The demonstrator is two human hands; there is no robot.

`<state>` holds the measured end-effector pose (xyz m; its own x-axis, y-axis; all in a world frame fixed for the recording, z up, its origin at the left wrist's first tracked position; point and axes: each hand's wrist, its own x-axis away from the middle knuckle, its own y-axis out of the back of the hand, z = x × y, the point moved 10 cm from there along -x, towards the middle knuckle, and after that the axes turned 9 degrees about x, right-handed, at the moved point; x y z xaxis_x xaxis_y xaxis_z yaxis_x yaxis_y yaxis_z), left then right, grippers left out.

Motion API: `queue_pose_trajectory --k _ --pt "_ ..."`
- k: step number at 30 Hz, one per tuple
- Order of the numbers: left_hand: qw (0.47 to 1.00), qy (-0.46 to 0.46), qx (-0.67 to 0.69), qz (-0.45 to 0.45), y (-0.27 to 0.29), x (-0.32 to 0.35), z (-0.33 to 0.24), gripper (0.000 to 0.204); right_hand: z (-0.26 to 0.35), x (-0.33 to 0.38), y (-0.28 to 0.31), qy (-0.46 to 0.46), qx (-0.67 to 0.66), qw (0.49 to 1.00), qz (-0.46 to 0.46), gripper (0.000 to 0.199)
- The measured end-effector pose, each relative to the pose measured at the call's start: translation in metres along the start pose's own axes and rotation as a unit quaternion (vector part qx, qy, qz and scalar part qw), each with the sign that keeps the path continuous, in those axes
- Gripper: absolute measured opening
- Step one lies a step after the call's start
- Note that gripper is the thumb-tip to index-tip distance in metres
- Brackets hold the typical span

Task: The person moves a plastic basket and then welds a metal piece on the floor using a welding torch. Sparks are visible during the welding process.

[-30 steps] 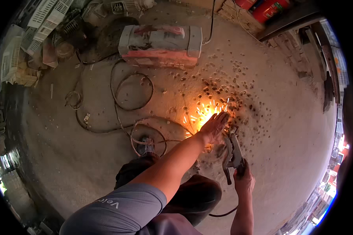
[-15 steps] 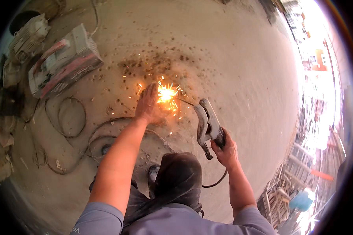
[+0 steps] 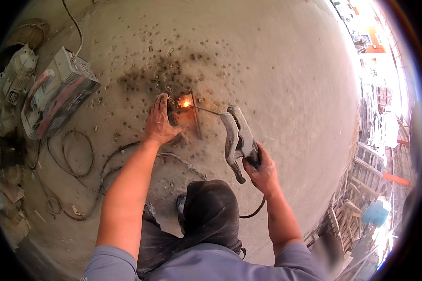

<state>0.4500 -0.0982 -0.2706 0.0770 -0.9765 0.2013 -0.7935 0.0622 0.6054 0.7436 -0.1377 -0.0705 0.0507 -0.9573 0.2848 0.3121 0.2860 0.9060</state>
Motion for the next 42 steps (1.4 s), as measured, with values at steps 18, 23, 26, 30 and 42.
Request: queue_pose_trajectory --k 18,23,26,30,42 --pt "0.994 -0.102 -0.002 -0.042 -0.005 0.007 -0.047 0.118 0.008 -0.012 -0.010 0.015 -0.010 0.999 0.031 0.058" --pt "0.987 -0.150 0.006 -0.060 -0.014 0.010 -0.050 0.119 0.012 -0.011 -0.011 0.042 -0.002 0.999 0.007 0.057" --pt "0.987 -0.150 0.003 -0.054 -0.018 0.011 -0.051 0.118 0.009 -0.008 -0.014 0.026 -0.023 0.999 0.007 0.053" --pt "0.991 -0.126 -0.043 0.021 -0.021 0.007 -0.063 0.117 0.015 -0.007 -0.009 0.048 -0.018 0.999 -0.013 0.053" --pt "0.995 -0.101 -0.016 0.008 -0.011 0.011 -0.051 0.116 0.027 -0.002 -0.015 0.118 0.069 0.991 -0.004 0.049"
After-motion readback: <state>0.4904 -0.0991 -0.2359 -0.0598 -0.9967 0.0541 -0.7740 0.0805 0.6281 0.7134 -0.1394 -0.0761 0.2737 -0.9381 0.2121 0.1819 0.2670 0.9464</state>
